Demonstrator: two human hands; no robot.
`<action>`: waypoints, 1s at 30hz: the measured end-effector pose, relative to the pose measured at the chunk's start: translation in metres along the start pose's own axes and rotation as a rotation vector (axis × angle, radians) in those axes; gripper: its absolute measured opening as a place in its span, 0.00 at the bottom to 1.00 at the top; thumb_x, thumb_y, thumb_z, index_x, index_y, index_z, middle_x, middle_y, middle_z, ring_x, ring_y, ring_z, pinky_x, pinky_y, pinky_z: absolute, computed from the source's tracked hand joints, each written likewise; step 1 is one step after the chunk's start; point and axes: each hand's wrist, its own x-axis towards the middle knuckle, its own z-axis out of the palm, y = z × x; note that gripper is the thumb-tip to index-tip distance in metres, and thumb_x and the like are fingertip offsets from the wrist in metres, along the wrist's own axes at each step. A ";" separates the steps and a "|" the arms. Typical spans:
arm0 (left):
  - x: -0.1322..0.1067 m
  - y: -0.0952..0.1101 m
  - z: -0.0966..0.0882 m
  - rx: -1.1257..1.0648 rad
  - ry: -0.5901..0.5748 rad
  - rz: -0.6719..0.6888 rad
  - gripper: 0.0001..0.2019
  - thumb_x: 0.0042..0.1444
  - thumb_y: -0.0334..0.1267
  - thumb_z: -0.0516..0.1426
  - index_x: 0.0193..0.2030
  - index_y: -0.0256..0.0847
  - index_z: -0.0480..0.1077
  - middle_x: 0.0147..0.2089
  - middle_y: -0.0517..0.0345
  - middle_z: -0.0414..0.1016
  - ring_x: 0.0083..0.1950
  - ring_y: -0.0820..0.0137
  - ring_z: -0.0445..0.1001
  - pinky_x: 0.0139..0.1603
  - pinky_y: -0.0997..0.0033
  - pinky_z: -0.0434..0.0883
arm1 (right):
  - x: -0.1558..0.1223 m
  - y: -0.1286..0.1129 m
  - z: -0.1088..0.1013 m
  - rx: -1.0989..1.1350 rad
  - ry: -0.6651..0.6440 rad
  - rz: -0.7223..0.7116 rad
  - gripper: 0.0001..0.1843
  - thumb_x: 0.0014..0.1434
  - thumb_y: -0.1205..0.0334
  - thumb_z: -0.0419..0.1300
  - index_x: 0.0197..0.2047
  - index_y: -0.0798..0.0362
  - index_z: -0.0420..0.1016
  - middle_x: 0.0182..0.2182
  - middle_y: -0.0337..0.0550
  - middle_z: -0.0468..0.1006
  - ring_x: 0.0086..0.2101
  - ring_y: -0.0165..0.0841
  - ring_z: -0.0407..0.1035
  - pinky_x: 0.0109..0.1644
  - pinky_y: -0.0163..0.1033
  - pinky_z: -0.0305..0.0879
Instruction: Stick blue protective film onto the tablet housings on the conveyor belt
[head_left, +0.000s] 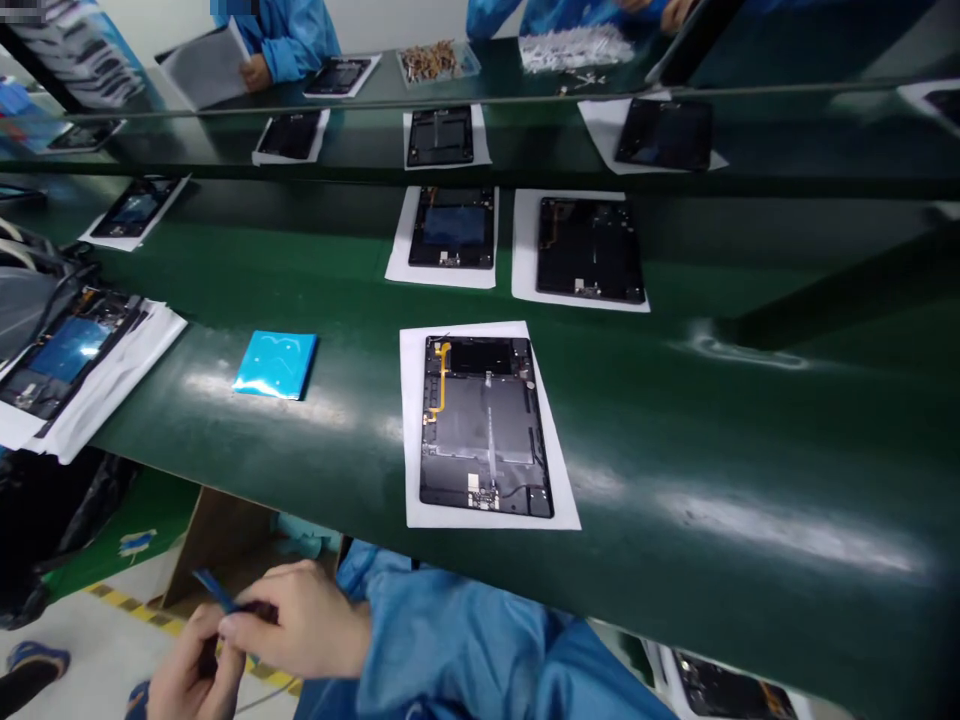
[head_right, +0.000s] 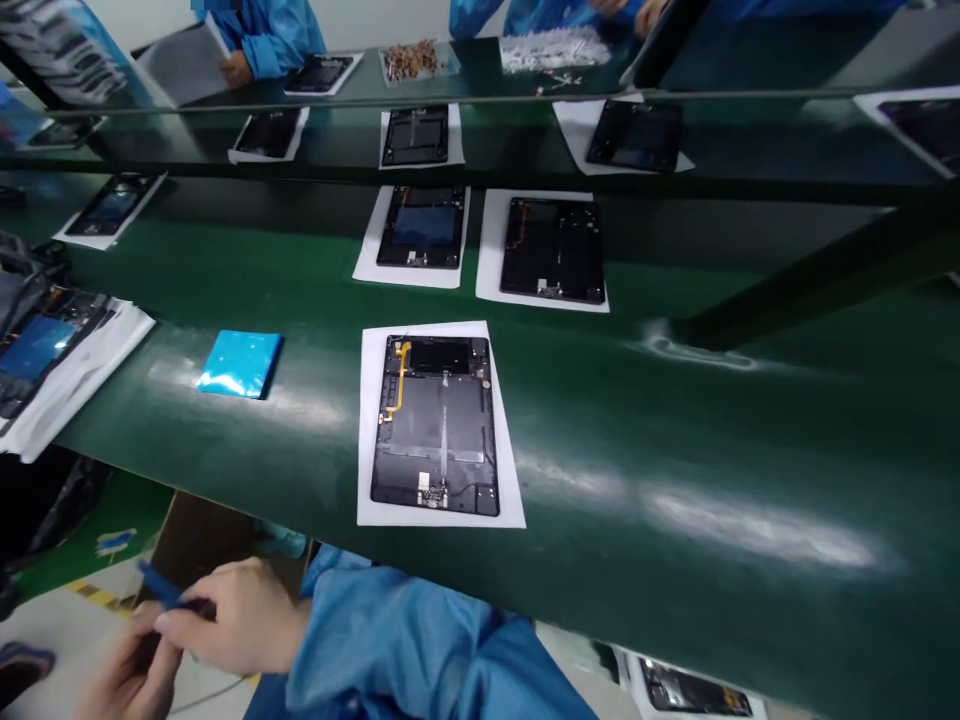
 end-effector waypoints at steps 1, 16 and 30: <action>0.001 0.015 0.001 -0.023 -0.045 0.044 0.05 0.41 0.58 0.63 0.28 0.75 0.79 0.27 0.58 0.79 0.28 0.41 0.79 0.29 0.38 0.76 | -0.012 -0.008 -0.009 0.063 0.030 0.038 0.18 0.53 0.31 0.67 0.28 0.34 0.81 0.26 0.22 0.85 0.33 0.38 0.84 0.31 0.37 0.73; 0.100 0.173 0.046 0.185 -0.407 1.068 0.17 0.65 0.39 0.67 0.58 0.61 0.76 0.50 0.57 0.84 0.54 0.52 0.82 0.56 0.46 0.80 | -0.118 -0.090 -0.183 -0.485 0.573 -0.231 0.36 0.71 0.75 0.59 0.77 0.40 0.71 0.47 0.44 0.88 0.42 0.39 0.86 0.51 0.42 0.87; 0.150 0.247 0.139 -0.012 -0.641 1.305 0.10 0.74 0.30 0.60 0.59 0.37 0.71 0.55 0.47 0.80 0.50 0.67 0.81 0.51 0.69 0.79 | -0.138 -0.090 -0.284 -0.599 0.808 0.190 0.05 0.65 0.59 0.73 0.35 0.46 0.88 0.31 0.39 0.89 0.30 0.37 0.84 0.36 0.38 0.79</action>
